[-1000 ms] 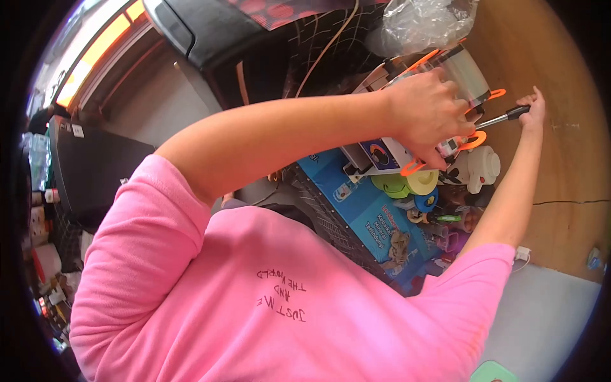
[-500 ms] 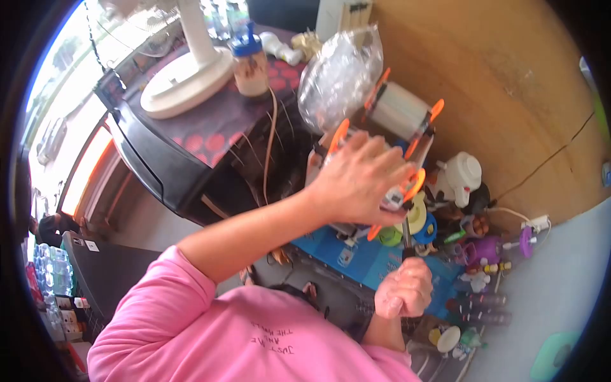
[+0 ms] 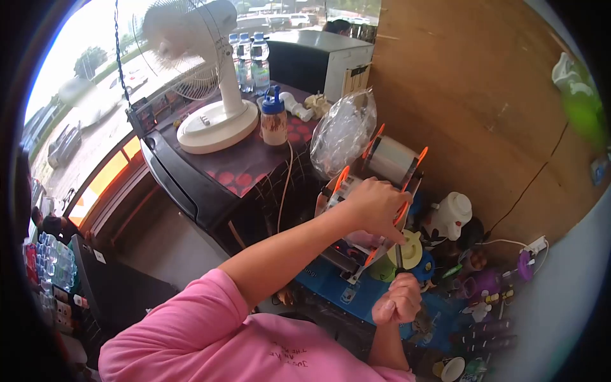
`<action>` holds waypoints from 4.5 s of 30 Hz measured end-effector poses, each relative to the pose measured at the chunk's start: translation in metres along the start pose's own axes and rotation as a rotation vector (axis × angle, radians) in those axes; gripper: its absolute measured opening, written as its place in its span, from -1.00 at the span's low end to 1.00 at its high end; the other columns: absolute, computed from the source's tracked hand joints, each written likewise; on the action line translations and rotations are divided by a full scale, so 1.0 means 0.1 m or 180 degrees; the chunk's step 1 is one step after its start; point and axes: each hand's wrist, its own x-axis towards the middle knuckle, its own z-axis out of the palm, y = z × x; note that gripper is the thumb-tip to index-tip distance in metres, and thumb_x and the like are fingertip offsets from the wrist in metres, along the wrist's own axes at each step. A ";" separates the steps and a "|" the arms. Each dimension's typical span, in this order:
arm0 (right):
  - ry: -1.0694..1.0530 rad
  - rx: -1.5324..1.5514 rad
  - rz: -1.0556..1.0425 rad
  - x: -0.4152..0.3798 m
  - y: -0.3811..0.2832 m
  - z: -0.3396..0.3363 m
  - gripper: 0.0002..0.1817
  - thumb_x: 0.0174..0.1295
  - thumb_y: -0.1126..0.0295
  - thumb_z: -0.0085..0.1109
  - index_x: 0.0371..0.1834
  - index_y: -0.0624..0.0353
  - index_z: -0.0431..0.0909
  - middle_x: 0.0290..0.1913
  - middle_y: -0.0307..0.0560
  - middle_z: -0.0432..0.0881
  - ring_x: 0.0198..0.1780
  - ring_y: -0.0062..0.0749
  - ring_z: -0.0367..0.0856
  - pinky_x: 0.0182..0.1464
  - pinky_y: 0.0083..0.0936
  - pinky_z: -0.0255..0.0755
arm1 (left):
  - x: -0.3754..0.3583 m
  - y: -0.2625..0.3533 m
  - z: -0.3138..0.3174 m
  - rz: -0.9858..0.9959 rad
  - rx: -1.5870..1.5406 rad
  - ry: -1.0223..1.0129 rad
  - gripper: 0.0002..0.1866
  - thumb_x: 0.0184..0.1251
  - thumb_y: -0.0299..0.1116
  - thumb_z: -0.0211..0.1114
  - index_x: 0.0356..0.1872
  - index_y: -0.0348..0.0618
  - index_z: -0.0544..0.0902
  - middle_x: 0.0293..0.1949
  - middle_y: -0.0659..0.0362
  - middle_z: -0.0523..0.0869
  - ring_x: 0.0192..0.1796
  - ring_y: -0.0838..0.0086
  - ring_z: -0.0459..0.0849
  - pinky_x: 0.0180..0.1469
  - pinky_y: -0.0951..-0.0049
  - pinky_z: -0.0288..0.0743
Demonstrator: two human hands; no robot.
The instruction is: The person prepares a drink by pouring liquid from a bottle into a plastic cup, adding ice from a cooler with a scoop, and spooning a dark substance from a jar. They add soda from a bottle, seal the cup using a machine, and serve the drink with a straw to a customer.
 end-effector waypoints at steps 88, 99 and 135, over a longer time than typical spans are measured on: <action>-0.1519 0.6478 0.7068 -1.53 -1.76 2.13 -0.12 0.51 -0.35 -0.29 0.63 0.12 0.23 0.41 0.22 0.53 0.27 0.15 0.66 0.26 0.22 0.54 | -4.22 -0.24 -0.85 -0.1215 -0.1107 0.1536 -0.34 -0.54 -0.34 0.66 -0.18 -0.11 0.61 -0.02 0.02 0.78 -0.05 0.14 0.77 0.04 0.29 0.62; -0.2520 0.7501 0.7594 -2.04 -3.23 6.09 -0.26 0.48 -0.30 -0.18 0.43 0.03 0.47 0.09 0.00 0.74 0.02 -0.09 0.76 0.07 -0.07 0.67 | -6.95 -1.72 -2.16 -0.3109 0.0115 0.1147 -0.43 -0.17 -0.12 0.60 -0.12 -0.23 0.67 -0.15 -0.04 0.78 0.03 0.03 0.74 0.10 0.17 0.60; -0.5573 0.6277 0.1473 -2.54 -6.63 15.14 -0.10 -0.03 0.37 0.74 0.41 0.21 0.42 0.28 -0.11 0.61 0.29 -0.30 0.61 0.34 -0.28 0.50 | -12.65 -6.78 -5.17 -0.7234 0.0037 0.1080 -0.17 -0.24 -0.23 0.72 0.17 -0.30 0.58 0.07 -0.09 0.78 0.16 0.10 0.78 0.16 0.21 0.68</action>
